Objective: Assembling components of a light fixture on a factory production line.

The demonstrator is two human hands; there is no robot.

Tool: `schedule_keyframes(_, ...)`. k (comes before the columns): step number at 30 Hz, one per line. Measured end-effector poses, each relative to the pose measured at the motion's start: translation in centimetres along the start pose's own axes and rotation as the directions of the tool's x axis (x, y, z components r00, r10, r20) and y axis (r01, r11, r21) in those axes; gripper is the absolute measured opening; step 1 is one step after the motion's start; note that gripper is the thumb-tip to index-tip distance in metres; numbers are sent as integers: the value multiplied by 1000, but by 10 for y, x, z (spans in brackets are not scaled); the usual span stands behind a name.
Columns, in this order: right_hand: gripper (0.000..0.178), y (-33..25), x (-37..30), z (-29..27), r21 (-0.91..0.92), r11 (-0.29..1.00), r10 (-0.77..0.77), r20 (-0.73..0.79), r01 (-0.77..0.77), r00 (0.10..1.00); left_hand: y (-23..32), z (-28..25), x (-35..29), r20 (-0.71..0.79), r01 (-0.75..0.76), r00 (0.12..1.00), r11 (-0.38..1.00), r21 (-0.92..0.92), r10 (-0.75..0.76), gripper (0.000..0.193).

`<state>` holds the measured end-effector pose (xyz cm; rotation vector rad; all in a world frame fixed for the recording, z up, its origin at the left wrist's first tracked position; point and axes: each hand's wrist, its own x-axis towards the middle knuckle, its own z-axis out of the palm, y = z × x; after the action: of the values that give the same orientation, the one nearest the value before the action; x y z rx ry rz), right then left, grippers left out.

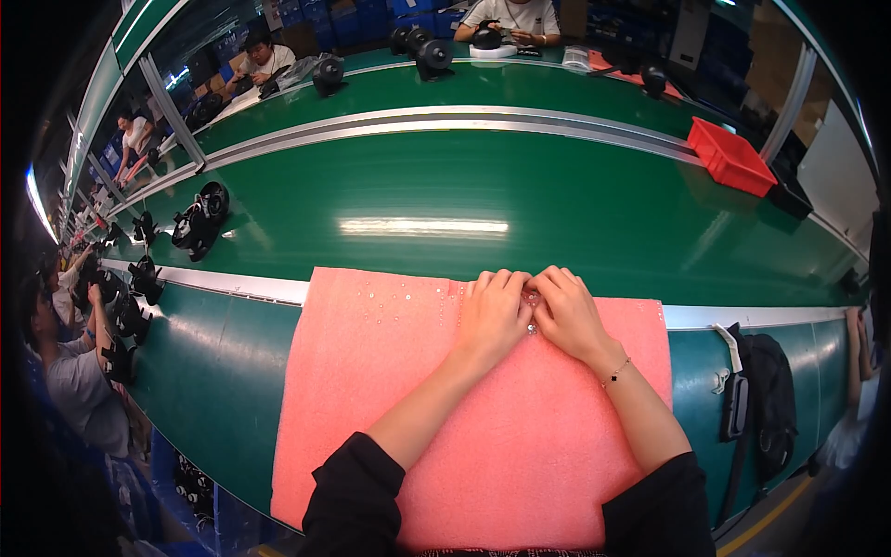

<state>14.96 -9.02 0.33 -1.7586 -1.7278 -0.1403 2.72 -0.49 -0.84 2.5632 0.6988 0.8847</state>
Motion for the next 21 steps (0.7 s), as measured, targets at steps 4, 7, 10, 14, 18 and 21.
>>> schedule_keyframes(4, 19, 0, 0, 0, -4, 1000, -1, -1, 1, 1000, 0, 0, 0, 4, 4, 1000, 1000, 1, -4, 23)
schedule_keyframes(7, 19, 1, 0, 1, -3, 1000, 1, 1, -1, 1000, 0, 0, 0, 6, 4, 1000, 1000, 5, -4, 23)
schedule_keyframes(10, 19, 0, 0, 0, 1, 1000, 1, -2, -1, 1000, 0, 0, 0, 11, 6, 1000, 1000, 5, -6, 24)
schedule_keyframes(14, 18, 0, 0, 0, 0, 1000, 0, -4, 0, 1000, -1, 0, 0, 4, -1, 1000, 1000, -4, 1, 24)
schedule_keyframes(18, 18, 0, 0, 0, -1, 1000, 2, -2, -2, 1000, -1, 0, 0, 10, 2, 1000, 1000, -7, -2, 24)
schedule_keyframes(21, 18, -1, 0, 0, 0, 1000, 3, -3, -3, 1000, -1, 0, 0, 16, 4, 1000, 1000, -4, -4, 24)
